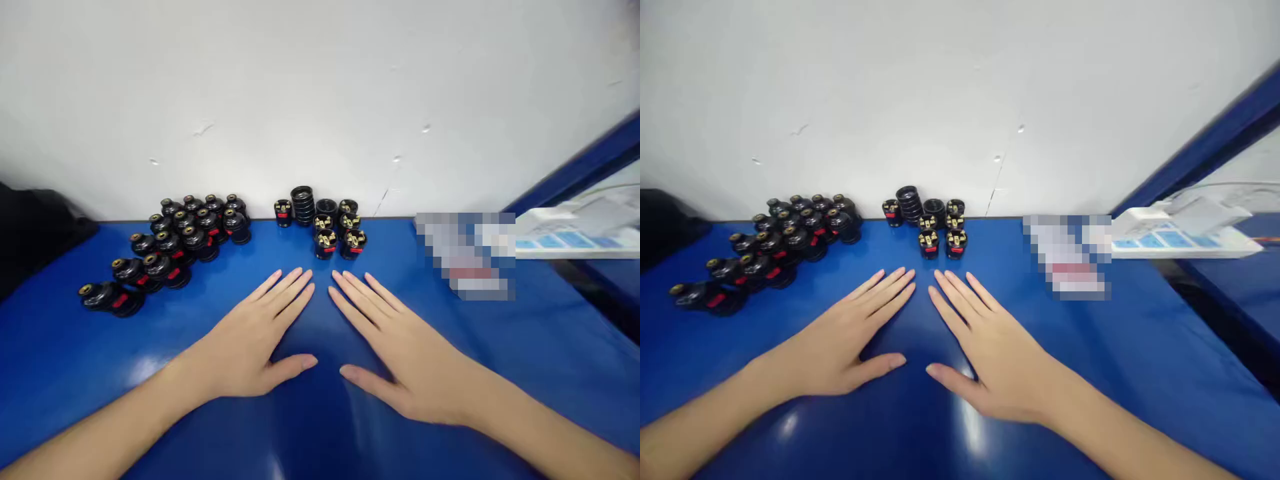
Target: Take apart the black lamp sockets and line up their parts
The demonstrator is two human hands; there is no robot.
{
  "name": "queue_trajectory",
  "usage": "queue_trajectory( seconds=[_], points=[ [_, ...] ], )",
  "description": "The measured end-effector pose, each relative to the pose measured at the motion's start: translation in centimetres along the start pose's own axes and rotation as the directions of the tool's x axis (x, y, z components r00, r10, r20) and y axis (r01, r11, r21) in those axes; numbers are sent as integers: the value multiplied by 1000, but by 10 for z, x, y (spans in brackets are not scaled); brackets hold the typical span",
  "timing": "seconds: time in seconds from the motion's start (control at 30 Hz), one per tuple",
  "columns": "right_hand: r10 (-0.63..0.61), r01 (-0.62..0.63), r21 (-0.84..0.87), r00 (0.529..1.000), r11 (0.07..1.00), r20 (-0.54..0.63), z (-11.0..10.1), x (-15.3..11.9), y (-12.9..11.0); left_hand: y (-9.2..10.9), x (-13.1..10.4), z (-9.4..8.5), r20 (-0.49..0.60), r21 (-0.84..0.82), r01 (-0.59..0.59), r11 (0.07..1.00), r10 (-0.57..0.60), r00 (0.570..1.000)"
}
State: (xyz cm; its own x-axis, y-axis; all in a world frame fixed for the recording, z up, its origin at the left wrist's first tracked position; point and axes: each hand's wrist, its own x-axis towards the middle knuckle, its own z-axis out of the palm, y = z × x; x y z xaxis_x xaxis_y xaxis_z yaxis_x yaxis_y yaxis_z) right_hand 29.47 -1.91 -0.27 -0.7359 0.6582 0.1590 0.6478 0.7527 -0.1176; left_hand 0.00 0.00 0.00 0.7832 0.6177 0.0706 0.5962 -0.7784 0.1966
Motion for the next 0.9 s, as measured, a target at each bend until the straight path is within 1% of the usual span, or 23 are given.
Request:
queue_trajectory(
  seconds=[0.17, 0.4, 0.53, 0.7, 0.9],
  points=[
    [5, -5, 11, 1000, 1000, 11, -2, 0, -3, 1, -2, -2, -15, -38, 0, 999, 0, 1000],
    [25, -25, 60, 1000, 998, 5, -1, -1, -2, 1, -1, -1, -18, -34, 0, 999, -1, 1000],
    [12, -13, 73, 1000, 997, 5, -2, -1, -2, 1, -1, -1, -29, -48, 0, 999, -1, 1000],
    [2, -2, 45, 1000, 999, 1, -2, 0, -2, 2, -1, -3, -15, -30, -1, 1000, 1, 1000],
    [23, -23, 71, 1000, 997, -5, -1, -1, -1, 2, -1, -3, -13, -16, 1, 1000, -1, 1000]
  ],
)
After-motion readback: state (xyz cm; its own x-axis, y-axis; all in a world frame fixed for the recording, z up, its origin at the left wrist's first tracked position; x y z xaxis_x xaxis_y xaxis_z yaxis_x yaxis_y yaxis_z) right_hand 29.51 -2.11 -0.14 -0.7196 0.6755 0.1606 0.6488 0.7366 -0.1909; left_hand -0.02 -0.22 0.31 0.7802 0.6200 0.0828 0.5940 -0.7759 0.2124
